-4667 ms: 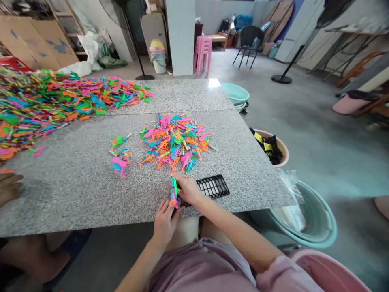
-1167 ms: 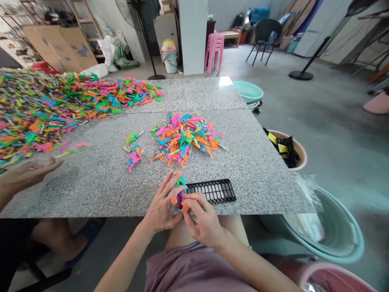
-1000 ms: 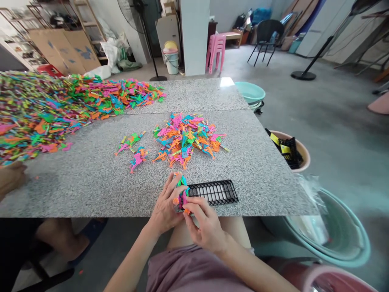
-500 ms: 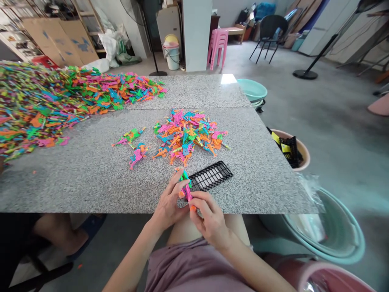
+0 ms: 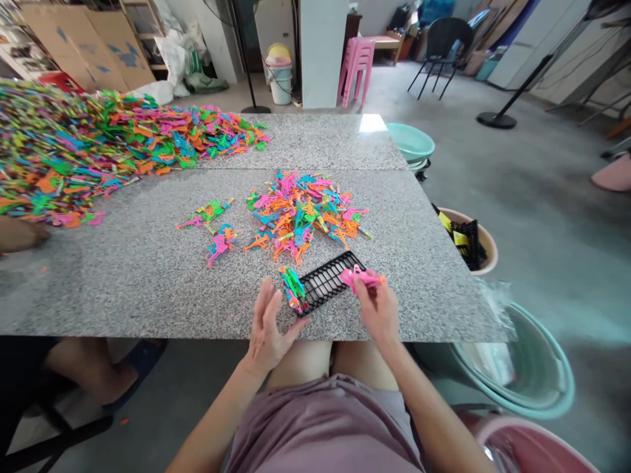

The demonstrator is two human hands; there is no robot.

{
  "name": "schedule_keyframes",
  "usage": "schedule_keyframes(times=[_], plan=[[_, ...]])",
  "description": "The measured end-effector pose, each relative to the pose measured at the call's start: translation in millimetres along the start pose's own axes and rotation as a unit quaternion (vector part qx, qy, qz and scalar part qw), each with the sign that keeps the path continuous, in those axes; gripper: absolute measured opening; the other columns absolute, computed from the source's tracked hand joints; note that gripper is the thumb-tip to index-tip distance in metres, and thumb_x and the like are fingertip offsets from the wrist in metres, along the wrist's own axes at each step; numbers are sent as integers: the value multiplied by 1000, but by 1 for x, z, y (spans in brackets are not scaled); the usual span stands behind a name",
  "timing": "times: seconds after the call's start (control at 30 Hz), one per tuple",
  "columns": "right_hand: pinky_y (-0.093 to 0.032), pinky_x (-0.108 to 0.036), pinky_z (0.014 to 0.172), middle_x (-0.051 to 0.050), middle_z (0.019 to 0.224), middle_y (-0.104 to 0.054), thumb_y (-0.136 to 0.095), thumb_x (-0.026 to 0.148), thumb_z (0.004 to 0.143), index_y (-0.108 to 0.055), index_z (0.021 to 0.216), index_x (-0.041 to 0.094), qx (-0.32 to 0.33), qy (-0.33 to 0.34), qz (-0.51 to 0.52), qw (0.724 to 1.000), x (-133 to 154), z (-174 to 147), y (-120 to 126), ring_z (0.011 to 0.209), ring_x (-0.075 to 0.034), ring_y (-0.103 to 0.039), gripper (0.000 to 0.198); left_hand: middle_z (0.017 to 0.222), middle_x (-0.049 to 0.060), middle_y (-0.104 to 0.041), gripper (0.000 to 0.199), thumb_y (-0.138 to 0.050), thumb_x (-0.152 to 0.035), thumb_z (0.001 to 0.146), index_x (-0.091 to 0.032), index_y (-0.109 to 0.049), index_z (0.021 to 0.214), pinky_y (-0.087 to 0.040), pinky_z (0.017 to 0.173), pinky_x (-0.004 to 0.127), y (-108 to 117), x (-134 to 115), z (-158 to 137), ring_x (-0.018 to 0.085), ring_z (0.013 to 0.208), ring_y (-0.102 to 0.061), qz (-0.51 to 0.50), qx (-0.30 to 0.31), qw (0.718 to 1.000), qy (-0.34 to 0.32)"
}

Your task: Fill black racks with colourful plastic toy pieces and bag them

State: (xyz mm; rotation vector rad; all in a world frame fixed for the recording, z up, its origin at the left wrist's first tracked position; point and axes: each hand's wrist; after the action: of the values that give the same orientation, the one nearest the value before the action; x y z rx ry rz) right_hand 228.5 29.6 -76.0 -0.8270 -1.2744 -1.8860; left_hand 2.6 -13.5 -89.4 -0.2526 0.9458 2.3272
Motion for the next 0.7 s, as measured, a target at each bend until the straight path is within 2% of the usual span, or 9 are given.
schedule_keyframes(times=[0.07, 0.13, 0.17, 0.2, 0.27, 0.33, 0.37, 0.53, 0.7], plan=[[-52, -45, 78, -14, 95, -64, -55, 55, 89, -62, 106, 14, -8, -5, -66, 998, -14, 11, 7, 89, -27, -62, 45, 127, 17, -57, 75, -77, -40, 81, -19, -35, 139, -55, 93, 46, -8, -4, -16, 30, 118, -61, -4, -35, 996, 81], [-48, -52, 91, -19, 114, -59, -58, 51, 88, -59, 119, 14, -44, 19, -118, 992, -14, 10, 5, 109, -32, -56, 49, 105, 10, -64, 61, -71, -39, 86, -16, -40, 133, -58, 82, 40, -15, -7, -28, 24, 95, -69, -14, -20, 991, 134], [-46, -51, 95, -18, 118, -57, -58, 45, 90, -59, 121, 15, -43, 43, -116, 991, -10, 4, 1, 114, -31, -53, 43, 96, 8, -65, 52, -68, -38, 88, -16, -44, 129, -58, 78, 37, -17, -7, -31, 22, 86, -69, -15, -3, 990, 140], [-47, -49, 97, -16, 118, -58, -56, 38, 93, -60, 119, 18, -10, 73, -95, 993, -4, -3, -7, 114, -29, -54, 34, 91, 6, -66, 43, -67, -36, 89, -16, -50, 122, -58, 76, 36, -19, -7, -33, 21, 82, -69, -13, 16, 990, 137], [-50, -41, 94, -12, 110, -62, -52, 26, 95, -63, 113, 21, 115, 132, -31, 984, 9, -17, -26, 106, -24, -58, 22, 90, 6, -68, 26, -67, -34, 88, -19, -60, 108, -57, 76, 37, -20, -3, -31, 23, 83, -68, -10, 55, 990, 126], [-52, -37, 89, -9, 103, -67, -52, 20, 95, -63, 113, 21, 217, 173, 10, 961, 17, -25, -44, 100, -23, -58, 21, 91, 7, -70, 15, -65, -32, 89, -20, -65, 99, -56, 77, 38, -19, 1, -26, 24, 85, -66, -9, 89, 989, 115], [-52, -37, 87, -9, 100, -68, -53, 19, 95, -62, 114, 20, 243, 186, 16, 952, 17, -25, -51, 99, -23, -58, 22, 91, 7, -71, 13, -63, -31, 90, -21, -67, 96, -55, 77, 37, -17, 3, -24, 24, 85, -66, -9, 103, 988, 111], [-50, -31, 76, -6, 84, -68, -54, 26, 96, -63, 100, 20, 279, 242, -7, 929, 1, -12, -64, 87, -21, -59, 12, 85, 6, -71, 12, -61, -28, 90, -22, -72, 89, -55, 73, 32, -9, 10, -15, 23, 82, -66, -11, 161, 981, 108], [-50, -27, 72, -5, 87, -65, -51, 30, 98, -59, 100, 20, 253, 236, 25, 938, 3, -15, -65, 81, -17, -61, 13, 77, 3, -71, 13, -63, -30, 89, -24, -73, 83, -54, 69, 29, -11, 16, -4, 21, 77, -66, -11, 178, 980, 89]])
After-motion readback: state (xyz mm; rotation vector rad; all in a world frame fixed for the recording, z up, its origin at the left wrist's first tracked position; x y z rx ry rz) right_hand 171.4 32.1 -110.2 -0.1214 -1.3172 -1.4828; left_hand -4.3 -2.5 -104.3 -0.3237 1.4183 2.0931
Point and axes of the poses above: each hand's wrist, its own z-axis towards the middle knuckle, its own y-axis out of the back of the hand, x = y × z
